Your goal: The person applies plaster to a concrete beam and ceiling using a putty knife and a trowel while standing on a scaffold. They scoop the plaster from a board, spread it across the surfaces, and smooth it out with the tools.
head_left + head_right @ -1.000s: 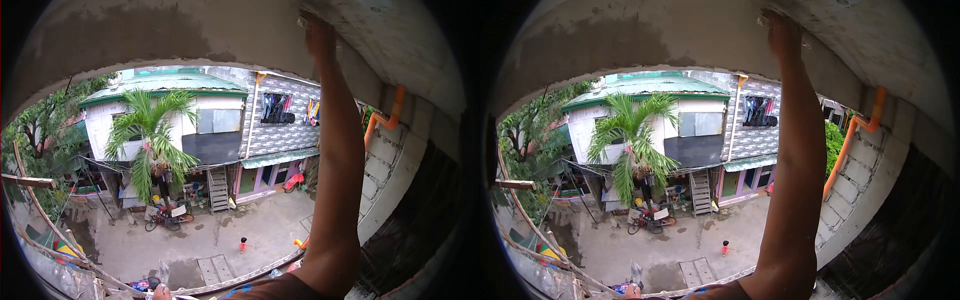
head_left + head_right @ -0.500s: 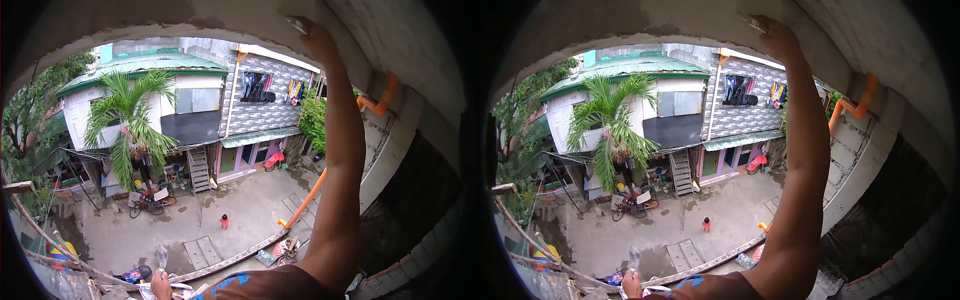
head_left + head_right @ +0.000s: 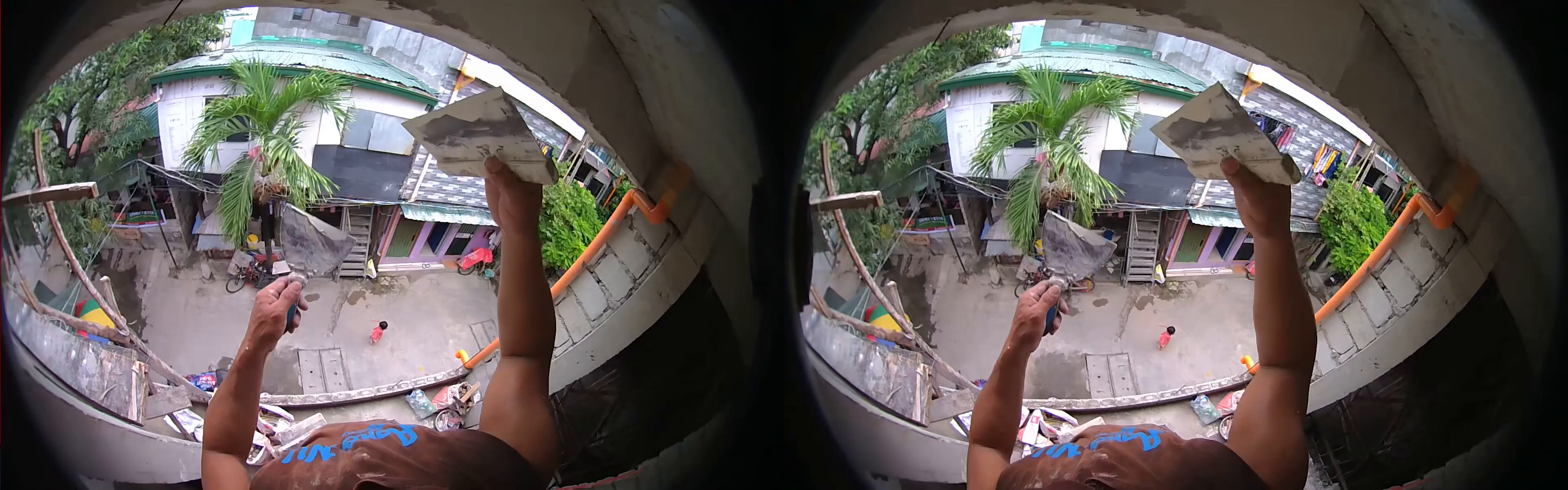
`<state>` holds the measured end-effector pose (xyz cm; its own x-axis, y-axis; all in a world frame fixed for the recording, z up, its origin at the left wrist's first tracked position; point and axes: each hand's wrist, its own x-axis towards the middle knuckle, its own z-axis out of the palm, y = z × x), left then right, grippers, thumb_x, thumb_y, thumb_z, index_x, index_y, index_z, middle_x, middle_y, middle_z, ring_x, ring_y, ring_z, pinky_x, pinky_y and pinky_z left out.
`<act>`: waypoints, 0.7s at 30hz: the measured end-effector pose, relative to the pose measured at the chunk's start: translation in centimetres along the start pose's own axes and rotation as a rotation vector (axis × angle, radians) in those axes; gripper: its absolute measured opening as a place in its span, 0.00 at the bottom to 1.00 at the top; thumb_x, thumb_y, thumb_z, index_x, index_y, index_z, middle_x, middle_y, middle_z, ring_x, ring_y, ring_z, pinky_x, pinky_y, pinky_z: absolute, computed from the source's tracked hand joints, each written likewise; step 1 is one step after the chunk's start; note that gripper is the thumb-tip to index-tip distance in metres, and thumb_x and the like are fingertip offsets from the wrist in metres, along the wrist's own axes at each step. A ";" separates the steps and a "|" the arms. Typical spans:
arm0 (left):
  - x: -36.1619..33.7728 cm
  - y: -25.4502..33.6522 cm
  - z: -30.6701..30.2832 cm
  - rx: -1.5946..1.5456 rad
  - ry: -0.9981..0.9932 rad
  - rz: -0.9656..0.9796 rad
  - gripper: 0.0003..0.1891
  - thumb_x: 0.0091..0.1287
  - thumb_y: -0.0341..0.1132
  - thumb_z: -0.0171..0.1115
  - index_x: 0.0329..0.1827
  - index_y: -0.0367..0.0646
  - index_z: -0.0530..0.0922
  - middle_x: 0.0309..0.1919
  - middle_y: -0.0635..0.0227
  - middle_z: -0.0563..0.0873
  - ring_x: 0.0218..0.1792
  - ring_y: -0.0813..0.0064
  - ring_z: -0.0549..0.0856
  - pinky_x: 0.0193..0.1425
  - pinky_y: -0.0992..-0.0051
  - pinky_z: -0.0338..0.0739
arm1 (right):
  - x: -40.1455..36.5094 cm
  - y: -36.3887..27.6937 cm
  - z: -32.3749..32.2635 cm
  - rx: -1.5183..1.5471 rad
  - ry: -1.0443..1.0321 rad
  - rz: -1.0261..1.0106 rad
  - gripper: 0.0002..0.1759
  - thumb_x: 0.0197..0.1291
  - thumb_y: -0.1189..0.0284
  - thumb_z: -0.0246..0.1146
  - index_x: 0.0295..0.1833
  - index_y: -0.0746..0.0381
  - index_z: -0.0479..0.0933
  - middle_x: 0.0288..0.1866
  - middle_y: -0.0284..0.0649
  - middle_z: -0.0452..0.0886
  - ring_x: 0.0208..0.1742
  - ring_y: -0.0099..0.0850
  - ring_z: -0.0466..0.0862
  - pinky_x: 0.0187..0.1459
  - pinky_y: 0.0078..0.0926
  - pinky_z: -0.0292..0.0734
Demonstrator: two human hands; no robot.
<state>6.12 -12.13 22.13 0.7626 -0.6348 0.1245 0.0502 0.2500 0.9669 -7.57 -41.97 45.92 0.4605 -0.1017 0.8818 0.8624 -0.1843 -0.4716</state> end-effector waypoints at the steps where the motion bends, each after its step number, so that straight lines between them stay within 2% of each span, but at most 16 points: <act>1: 0.4 1.8 0.3 -0.082 -0.016 0.007 0.14 0.76 0.44 0.57 0.46 0.41 0.77 0.26 0.71 0.81 0.18 0.86 0.76 0.17 0.83 0.68 | -1.4 1.0 0.9 -0.077 -0.092 -0.036 0.25 0.64 0.75 0.68 0.64 0.70 0.72 0.59 0.45 0.81 0.60 0.35 0.80 0.64 0.37 0.73; 2: 0.7 3.3 0.3 -0.124 -0.042 0.021 0.13 0.76 0.44 0.56 0.45 0.42 0.77 0.26 0.70 0.82 0.17 0.86 0.76 0.16 0.83 0.68 | -3.0 1.1 1.9 -0.271 -0.128 0.016 0.22 0.64 0.74 0.68 0.62 0.68 0.75 0.60 0.49 0.81 0.62 0.38 0.80 0.65 0.39 0.72; 3: 0.8 4.5 0.3 -0.165 -0.075 0.040 0.13 0.76 0.44 0.56 0.45 0.42 0.76 0.26 0.69 0.82 0.16 0.85 0.76 0.15 0.83 0.67 | -3.4 0.6 5.4 -0.324 -0.300 -0.176 0.22 0.62 0.71 0.70 0.61 0.65 0.78 0.61 0.53 0.81 0.64 0.42 0.80 0.67 0.42 0.71; 4: 0.6 5.6 0.3 -0.171 -0.076 0.049 0.13 0.76 0.45 0.57 0.45 0.42 0.76 0.25 0.70 0.82 0.15 0.85 0.76 0.15 0.83 0.67 | -3.7 2.0 6.2 -0.312 -0.469 -0.277 0.22 0.61 0.69 0.71 0.60 0.62 0.79 0.62 0.53 0.80 0.67 0.45 0.78 0.70 0.48 0.66; 5: 0.4 6.7 0.3 -0.174 -0.090 0.063 0.13 0.76 0.45 0.57 0.45 0.43 0.77 0.23 0.70 0.81 0.15 0.84 0.76 0.15 0.84 0.67 | -4.3 2.5 7.0 -0.383 -0.595 -0.323 0.21 0.61 0.68 0.69 0.60 0.60 0.81 0.63 0.49 0.80 0.69 0.45 0.77 0.73 0.52 0.61; 6: -0.1 7.6 0.2 -0.191 -0.099 0.053 0.13 0.76 0.44 0.57 0.45 0.43 0.77 0.23 0.70 0.81 0.14 0.84 0.75 0.14 0.84 0.66 | -5.0 2.3 8.2 -0.418 -0.656 -0.235 0.22 0.59 0.64 0.69 0.59 0.56 0.82 0.65 0.43 0.80 0.70 0.43 0.76 0.74 0.53 0.59; 7: -0.6 8.0 -0.1 -0.195 -0.130 0.074 0.13 0.76 0.44 0.58 0.44 0.42 0.77 0.23 0.70 0.81 0.13 0.85 0.73 0.14 0.84 0.66 | -5.5 3.6 8.3 -0.577 -0.731 -0.246 0.27 0.54 0.62 0.71 0.62 0.52 0.81 0.66 0.39 0.80 0.70 0.41 0.76 0.73 0.51 0.62; 9: -1.8 7.6 -0.9 -0.137 -0.143 0.166 0.13 0.76 0.43 0.56 0.47 0.42 0.77 0.24 0.71 0.81 0.15 0.86 0.74 0.13 0.83 0.64 | -6.0 5.6 7.9 -0.830 -0.747 -0.345 0.29 0.53 0.63 0.72 0.63 0.49 0.80 0.67 0.36 0.79 0.69 0.39 0.76 0.70 0.48 0.65; 11: -3.5 7.4 -1.3 -0.146 -0.198 0.201 0.13 0.77 0.42 0.56 0.49 0.40 0.78 0.24 0.71 0.80 0.15 0.86 0.74 0.14 0.83 0.65 | -5.8 5.7 7.7 -0.791 -0.663 -0.298 0.30 0.52 0.70 0.72 0.64 0.50 0.78 0.66 0.35 0.79 0.66 0.37 0.79 0.66 0.43 0.70; 13: -5.2 6.6 -1.6 -0.152 -0.132 0.201 0.12 0.77 0.39 0.55 0.50 0.38 0.77 0.23 0.69 0.79 0.15 0.85 0.72 0.16 0.82 0.65 | -5.2 6.0 6.1 -0.822 -0.646 -0.170 0.30 0.52 0.72 0.72 0.64 0.50 0.78 0.64 0.35 0.81 0.63 0.37 0.81 0.62 0.40 0.74; 14: -6.0 6.6 -1.7 -0.180 -0.127 0.223 0.12 0.76 0.38 0.55 0.50 0.38 0.77 0.23 0.68 0.79 0.15 0.84 0.72 0.16 0.82 0.64 | -4.6 6.0 5.4 -0.877 -0.665 -0.254 0.28 0.54 0.74 0.69 0.64 0.51 0.77 0.62 0.35 0.82 0.58 0.37 0.83 0.59 0.39 0.76; 15: -7.1 6.7 -1.7 -0.170 -0.088 0.288 0.12 0.76 0.38 0.55 0.49 0.37 0.77 0.22 0.66 0.79 0.15 0.82 0.72 0.16 0.82 0.64 | -3.7 5.3 4.9 -0.967 -0.724 -0.252 0.29 0.55 0.76 0.67 0.64 0.51 0.77 0.60 0.35 0.83 0.54 0.36 0.85 0.57 0.38 0.78; 17: -8.4 5.5 -2.8 -0.165 -0.005 0.382 0.14 0.74 0.41 0.59 0.47 0.37 0.77 0.21 0.65 0.79 0.15 0.81 0.73 0.16 0.81 0.65 | -0.8 2.3 4.0 -1.109 -0.612 -0.362 0.29 0.54 0.76 0.66 0.65 0.50 0.77 0.58 0.35 0.84 0.50 0.36 0.85 0.54 0.37 0.79; 19: -9.3 3.2 -4.3 -0.139 0.107 0.380 0.14 0.74 0.44 0.61 0.46 0.40 0.77 0.21 0.66 0.79 0.14 0.82 0.73 0.15 0.82 0.65 | 3.6 -2.5 3.8 -1.366 -0.355 -0.508 0.29 0.53 0.73 0.67 0.64 0.50 0.78 0.57 0.33 0.85 0.49 0.35 0.84 0.52 0.37 0.78; 20: -9.9 2.4 -4.6 -0.149 0.166 0.316 0.14 0.74 0.44 0.60 0.46 0.41 0.77 0.22 0.68 0.80 0.13 0.83 0.72 0.15 0.83 0.64 | 6.9 -4.1 3.2 -1.400 -0.248 -0.682 0.29 0.53 0.73 0.67 0.64 0.50 0.78 0.57 0.33 0.84 0.50 0.36 0.84 0.53 0.38 0.77; 21: -10.4 1.0 -5.4 -0.148 0.184 0.284 0.13 0.75 0.43 0.59 0.44 0.41 0.77 0.22 0.68 0.80 0.13 0.83 0.72 0.15 0.83 0.64 | 10.0 -5.7 2.0 -1.578 -0.125 -0.797 0.30 0.52 0.73 0.67 0.64 0.49 0.78 0.57 0.34 0.84 0.52 0.38 0.83 0.57 0.40 0.76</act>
<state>1.77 -1.34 20.60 0.8619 -0.3861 0.3286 -0.0979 0.5092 0.8550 -7.43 -39.98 57.41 0.1464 0.5281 0.8365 -0.1054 -0.8324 0.5440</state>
